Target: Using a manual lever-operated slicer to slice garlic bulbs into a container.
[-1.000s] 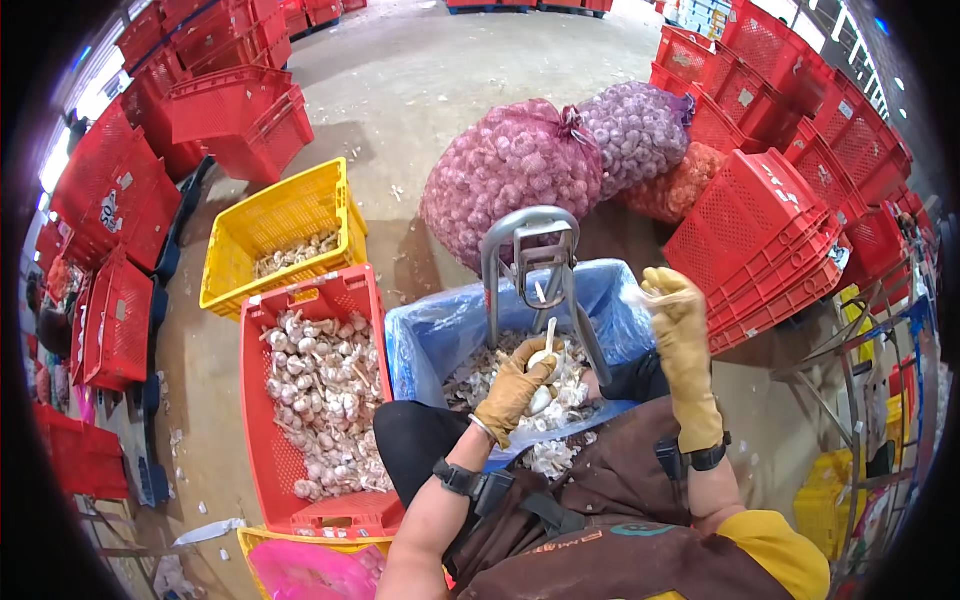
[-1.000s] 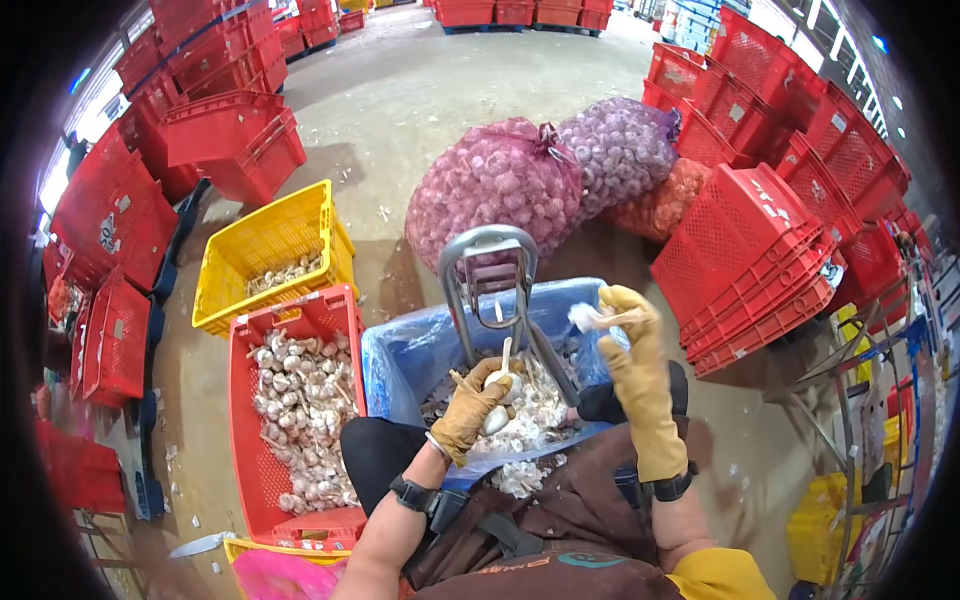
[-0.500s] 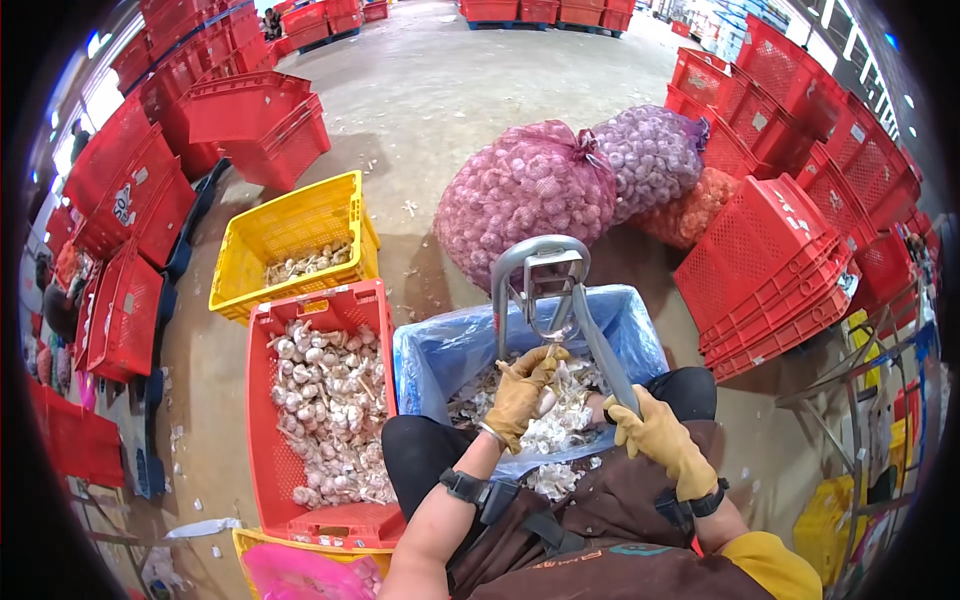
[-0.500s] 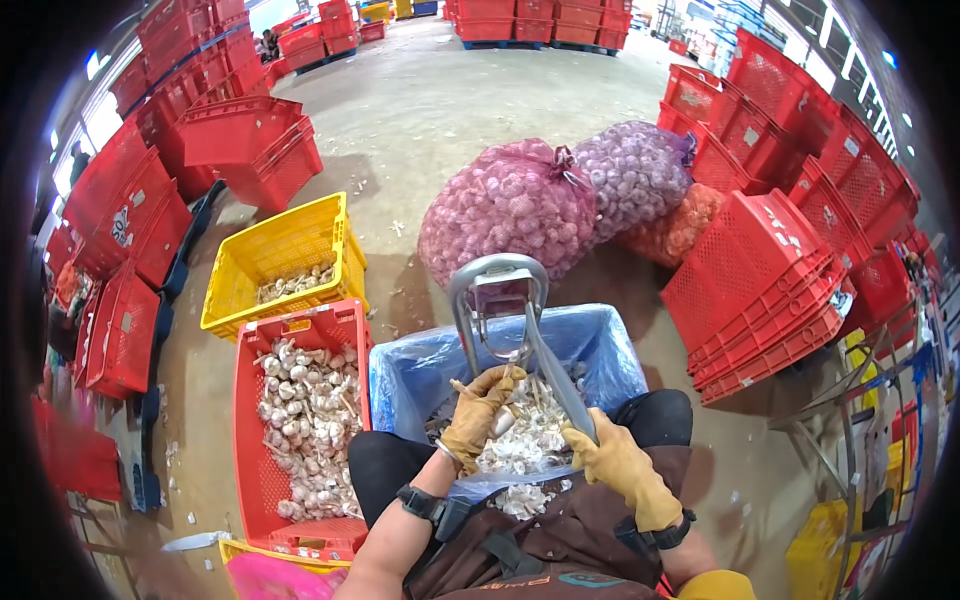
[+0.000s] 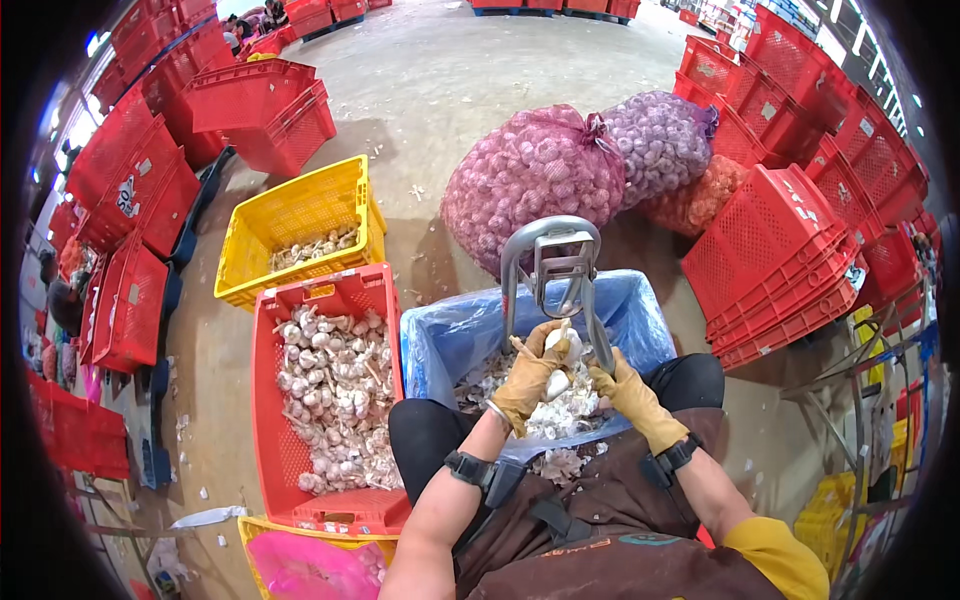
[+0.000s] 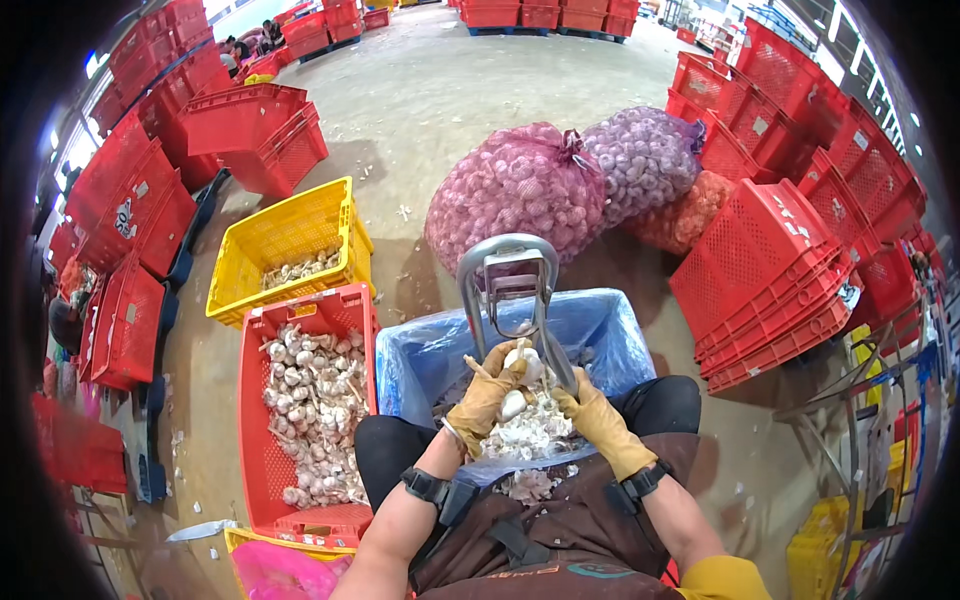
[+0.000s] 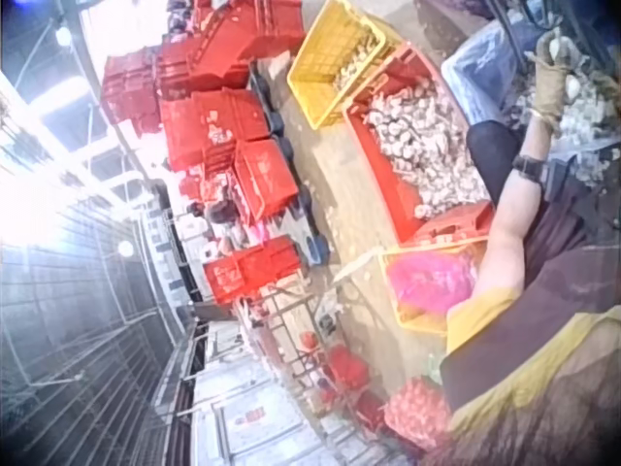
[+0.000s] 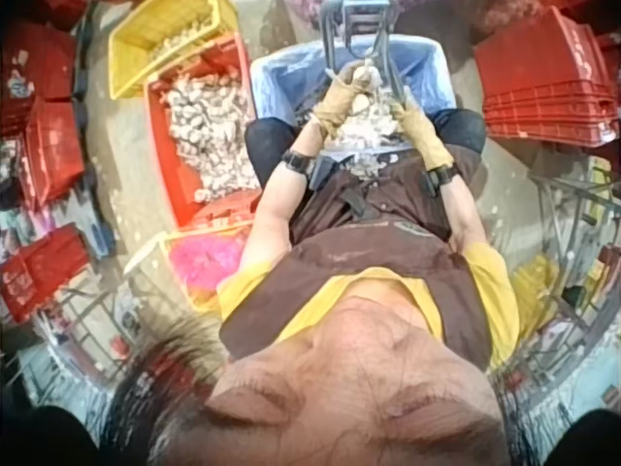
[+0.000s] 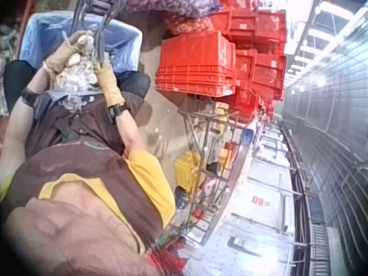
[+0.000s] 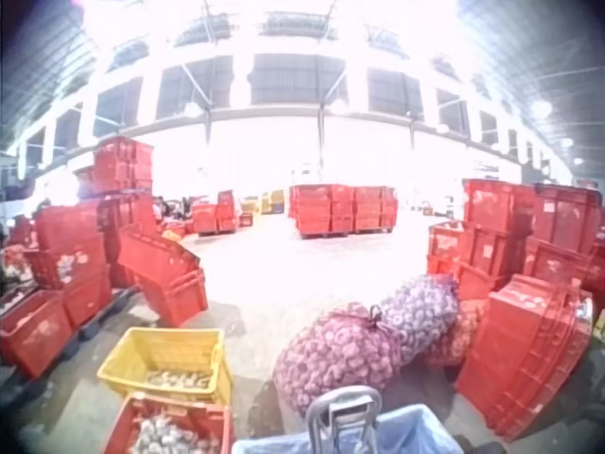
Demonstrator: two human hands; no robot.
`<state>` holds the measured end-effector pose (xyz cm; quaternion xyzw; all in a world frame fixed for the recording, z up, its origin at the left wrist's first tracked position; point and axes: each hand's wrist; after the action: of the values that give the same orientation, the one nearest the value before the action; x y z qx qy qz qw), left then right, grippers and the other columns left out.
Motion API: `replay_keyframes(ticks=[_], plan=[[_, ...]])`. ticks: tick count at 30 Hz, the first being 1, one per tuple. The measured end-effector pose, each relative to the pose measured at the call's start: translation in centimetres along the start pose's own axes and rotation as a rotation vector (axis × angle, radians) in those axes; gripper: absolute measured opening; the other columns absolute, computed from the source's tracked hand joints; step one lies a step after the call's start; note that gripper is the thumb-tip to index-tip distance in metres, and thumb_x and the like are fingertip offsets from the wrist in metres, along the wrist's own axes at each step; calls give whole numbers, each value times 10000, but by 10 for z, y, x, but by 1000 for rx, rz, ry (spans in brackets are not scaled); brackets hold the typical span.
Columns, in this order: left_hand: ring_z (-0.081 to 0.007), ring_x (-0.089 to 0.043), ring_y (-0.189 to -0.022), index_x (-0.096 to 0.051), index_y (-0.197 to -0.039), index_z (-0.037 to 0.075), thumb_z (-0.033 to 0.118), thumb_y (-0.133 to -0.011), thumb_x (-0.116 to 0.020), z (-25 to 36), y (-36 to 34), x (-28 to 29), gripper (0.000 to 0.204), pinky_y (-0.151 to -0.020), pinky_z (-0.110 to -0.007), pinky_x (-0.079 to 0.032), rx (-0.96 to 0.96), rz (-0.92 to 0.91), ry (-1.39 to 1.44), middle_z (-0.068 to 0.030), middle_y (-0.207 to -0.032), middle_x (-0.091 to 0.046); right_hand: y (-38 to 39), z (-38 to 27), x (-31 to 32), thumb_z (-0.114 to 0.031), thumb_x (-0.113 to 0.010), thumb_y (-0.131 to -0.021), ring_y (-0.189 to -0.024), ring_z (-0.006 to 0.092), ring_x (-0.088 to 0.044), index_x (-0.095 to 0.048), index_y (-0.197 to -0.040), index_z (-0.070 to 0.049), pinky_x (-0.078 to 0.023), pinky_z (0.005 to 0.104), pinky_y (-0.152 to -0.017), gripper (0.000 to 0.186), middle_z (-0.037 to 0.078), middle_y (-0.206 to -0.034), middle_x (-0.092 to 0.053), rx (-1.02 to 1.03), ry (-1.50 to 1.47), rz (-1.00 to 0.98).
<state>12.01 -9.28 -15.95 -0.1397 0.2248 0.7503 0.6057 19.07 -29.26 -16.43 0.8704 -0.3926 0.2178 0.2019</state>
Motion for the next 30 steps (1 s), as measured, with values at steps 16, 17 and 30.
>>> replay_keyframes(ticks=[16, 17, 30], plan=[[-139, -626, -797, -404, -1354, 136, 144, -877, -701, 37, 43, -21, 562, -663, -253, -550, 24, -290, 301, -121, -1357, -528, 50, -105, 6, -390, -591, -962, -825, 110, -616, -544, -1255, -44, -508, 252, -719, 456, 57, -940, -650, -162, -459, 144], [-144, -633, -849, -409, -1353, 130, 139, -876, -702, 37, 43, -21, 560, -694, -257, -555, 20, -308, 258, -111, -1368, -523, 45, -102, 4, -380, -590, -965, -889, 107, -612, -529, -1284, -41, -505, 250, -770, 469, 60, -1007, -648, -196, -520, 116], [-162, -636, -663, -470, -1331, 68, 297, -886, -704, 32, 53, -5, 553, -582, -290, -526, 280, -392, 182, -87, -987, -646, 29, -112, 6, -80, -741, -778, -1258, 305, -507, -538, -1302, -92, -328, 412, -1105, 562, 129, -1330, -568, 618, 87, 164]])
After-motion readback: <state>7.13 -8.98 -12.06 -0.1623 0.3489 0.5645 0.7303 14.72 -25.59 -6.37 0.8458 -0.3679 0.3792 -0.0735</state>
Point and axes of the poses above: each hand's wrist, its own y-axis away from the middle knuckle, its own x-axis out of the back of the hand, z = x × y
